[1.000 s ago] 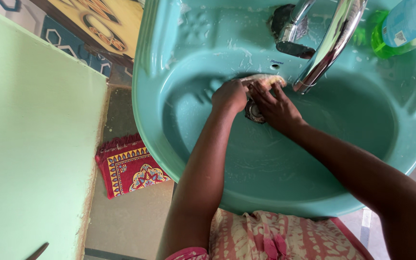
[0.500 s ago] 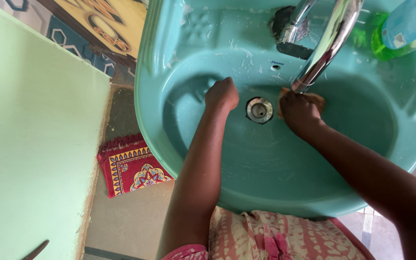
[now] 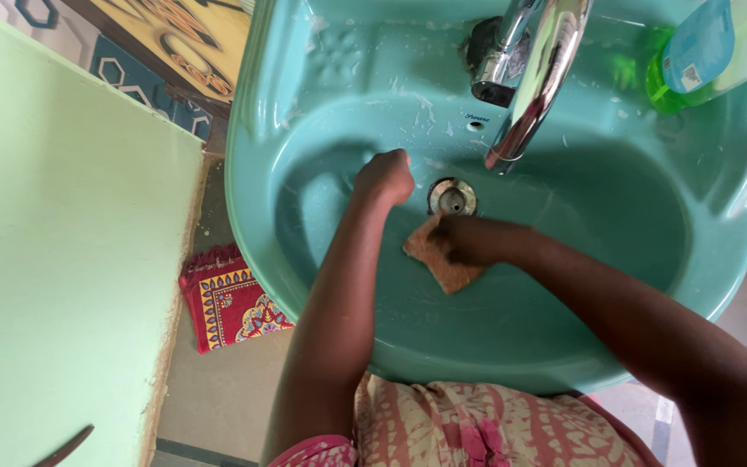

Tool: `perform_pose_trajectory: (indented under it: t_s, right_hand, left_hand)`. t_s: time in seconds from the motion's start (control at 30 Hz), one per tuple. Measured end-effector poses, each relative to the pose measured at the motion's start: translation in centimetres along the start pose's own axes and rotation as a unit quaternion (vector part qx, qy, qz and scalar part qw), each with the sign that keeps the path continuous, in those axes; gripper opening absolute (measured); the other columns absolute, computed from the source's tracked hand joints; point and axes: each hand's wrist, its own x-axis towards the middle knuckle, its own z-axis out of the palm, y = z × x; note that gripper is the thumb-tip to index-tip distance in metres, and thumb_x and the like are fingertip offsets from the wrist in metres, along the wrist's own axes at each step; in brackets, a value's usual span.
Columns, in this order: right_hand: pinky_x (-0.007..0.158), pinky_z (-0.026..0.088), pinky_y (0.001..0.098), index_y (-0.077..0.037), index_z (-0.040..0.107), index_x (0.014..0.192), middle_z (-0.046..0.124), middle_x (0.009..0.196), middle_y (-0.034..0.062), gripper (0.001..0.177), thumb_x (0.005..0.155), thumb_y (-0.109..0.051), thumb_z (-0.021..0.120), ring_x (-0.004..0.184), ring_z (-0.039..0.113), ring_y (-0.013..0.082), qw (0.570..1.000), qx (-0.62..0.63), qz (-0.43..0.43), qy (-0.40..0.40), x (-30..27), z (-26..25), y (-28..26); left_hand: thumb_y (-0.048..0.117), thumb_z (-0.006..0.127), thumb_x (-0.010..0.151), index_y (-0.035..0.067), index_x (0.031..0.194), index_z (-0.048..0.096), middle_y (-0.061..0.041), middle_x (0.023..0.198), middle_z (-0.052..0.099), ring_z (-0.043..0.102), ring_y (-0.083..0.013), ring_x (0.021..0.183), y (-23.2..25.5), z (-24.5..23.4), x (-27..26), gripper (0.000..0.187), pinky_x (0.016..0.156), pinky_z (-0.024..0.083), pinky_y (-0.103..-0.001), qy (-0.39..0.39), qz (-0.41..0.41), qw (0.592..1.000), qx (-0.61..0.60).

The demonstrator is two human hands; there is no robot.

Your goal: The person scrubs the interior of a teal bathroom sink using a sponge and running water. They wipe the basin, the drain area, and the sides of the sink repeatedly, rinsing the sponge under the faucet to remove soap and debris.

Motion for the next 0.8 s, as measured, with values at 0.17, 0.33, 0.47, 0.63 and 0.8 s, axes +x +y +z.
perform_pose_trajectory:
  t_s: [0.17,0.33,0.47,0.63,0.8]
  right_hand:
    - [0.087,0.057,0.0480,-0.016,0.077,0.106,0.077,0.103,0.0108,0.022,0.086,-0.020,0.069,0.099,0.073,0.0325,0.980,-0.116,0.105,0.122,-4.5,-7.6,1.9]
    - [0.092,0.055,0.0480,-0.017,0.075,0.110,0.076,0.109,0.0096,0.027,0.089,-0.032,0.072,0.104,0.071,0.0336,0.970,-0.167,0.102,0.142,-7.3,-11.6,0.6]
    - [0.094,0.054,0.0472,-0.015,0.075,0.110,0.076,0.110,0.0079,0.033,0.084,-0.036,0.076,0.107,0.070,0.0328,0.977,-0.107,0.140,0.116,-8.1,-12.5,-0.8]
    - [0.095,0.054,0.0484,-0.014,0.073,0.109,0.077,0.107,0.0100,0.038,0.083,-0.041,0.078,0.106,0.071,0.0340,0.969,-0.105,0.203,0.094,-8.1,-13.3,-1.3]
    - [0.094,0.055,0.0494,-0.008,0.073,0.103,0.076,0.106,0.0140,0.040,0.085,-0.044,0.078,0.105,0.071,0.0360,0.967,-0.126,0.200,0.098,-8.0,-13.4,-0.7]
  left_hand:
    - [0.020,0.064,0.092,0.009,0.111,0.076,-0.017,0.114,0.075,0.073,-0.0314,0.103,2.0,3.1,0.1,0.025,0.092,0.058,-0.044,-0.116,0.134,0.982,0.065]
    - [0.017,0.064,0.091,0.008,0.115,0.072,-0.018,0.117,0.072,0.071,-0.0329,0.106,3.3,11.7,1.0,0.027,0.092,0.057,-0.045,-0.116,0.165,0.971,0.128]
    - [0.015,0.065,0.089,0.006,0.118,0.069,-0.018,0.120,0.070,0.069,-0.0341,0.109,0.6,16.0,2.8,0.030,0.093,0.055,-0.046,-0.084,0.148,0.975,0.140]
    - [0.012,0.065,0.088,0.005,0.122,0.065,-0.019,0.123,0.067,0.066,-0.0356,0.112,1.1,11.1,1.8,0.035,0.093,0.054,-0.047,0.006,0.151,0.987,0.056]
    - [0.008,0.066,0.086,0.003,0.126,0.061,-0.020,0.126,0.064,0.063,-0.0370,0.115,2.7,2.0,-1.7,0.040,0.094,0.052,-0.048,0.191,0.175,0.959,-0.116]
